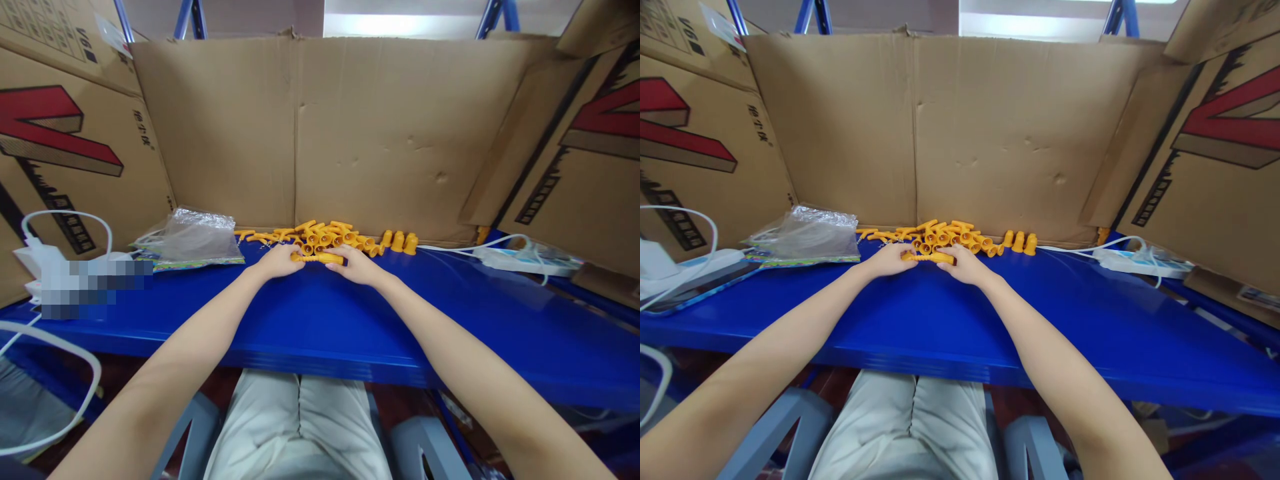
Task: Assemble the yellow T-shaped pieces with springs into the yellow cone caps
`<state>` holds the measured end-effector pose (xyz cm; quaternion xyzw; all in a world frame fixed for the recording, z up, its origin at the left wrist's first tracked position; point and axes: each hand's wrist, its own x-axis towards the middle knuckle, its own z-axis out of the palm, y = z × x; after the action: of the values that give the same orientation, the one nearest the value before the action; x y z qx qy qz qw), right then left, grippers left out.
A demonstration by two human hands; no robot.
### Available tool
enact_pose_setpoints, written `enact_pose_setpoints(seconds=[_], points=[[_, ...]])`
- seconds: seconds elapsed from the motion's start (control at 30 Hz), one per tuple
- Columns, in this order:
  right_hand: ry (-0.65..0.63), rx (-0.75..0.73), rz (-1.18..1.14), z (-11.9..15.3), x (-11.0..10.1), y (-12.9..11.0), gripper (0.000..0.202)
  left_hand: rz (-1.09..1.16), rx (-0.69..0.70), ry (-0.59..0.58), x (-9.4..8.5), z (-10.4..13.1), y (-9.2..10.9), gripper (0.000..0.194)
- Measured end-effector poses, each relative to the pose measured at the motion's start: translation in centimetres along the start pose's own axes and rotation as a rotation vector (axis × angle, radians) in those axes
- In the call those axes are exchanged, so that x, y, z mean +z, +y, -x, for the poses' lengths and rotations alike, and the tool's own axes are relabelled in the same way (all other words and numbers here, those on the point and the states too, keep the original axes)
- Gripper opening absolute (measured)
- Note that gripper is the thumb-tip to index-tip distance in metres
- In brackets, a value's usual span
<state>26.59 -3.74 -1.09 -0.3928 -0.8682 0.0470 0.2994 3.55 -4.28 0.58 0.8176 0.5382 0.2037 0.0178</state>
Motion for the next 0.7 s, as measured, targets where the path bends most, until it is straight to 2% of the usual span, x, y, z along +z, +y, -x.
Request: enact_pose_setpoints(seconds=[0.17, 0.27, 0.37, 0.5, 0.7], points=[[0.056, -0.004, -0.103, 0.1, -0.1, 0.2, 0.04, 0.001, -0.021, -0.007, -0.1, -0.1, -0.1, 0.027], [0.006, 0.053, -0.237, 0.2, -0.4, 0.6, 0.041, -0.012, -0.061, -0.005, 0.0, -0.1, -0.3, 0.027], [-0.035, 0.148, -0.45, 0.2, -0.7, 0.6, 0.035, -0.008, -0.057, -0.007, 0.1, -0.1, -0.4, 0.028], [-0.076, 0.35, -0.686, 0.3, -1.3, -0.5, 0.018, 0.034, 0.001, -0.004, 0.3, 0.0, -0.4, 0.029], [-0.161, 0.629, -0.697, 0.4, -1.8, -1.8, 0.058, 0.179, 0.02, -0.076, 0.0, 0.3, 0.1, 0.026]])
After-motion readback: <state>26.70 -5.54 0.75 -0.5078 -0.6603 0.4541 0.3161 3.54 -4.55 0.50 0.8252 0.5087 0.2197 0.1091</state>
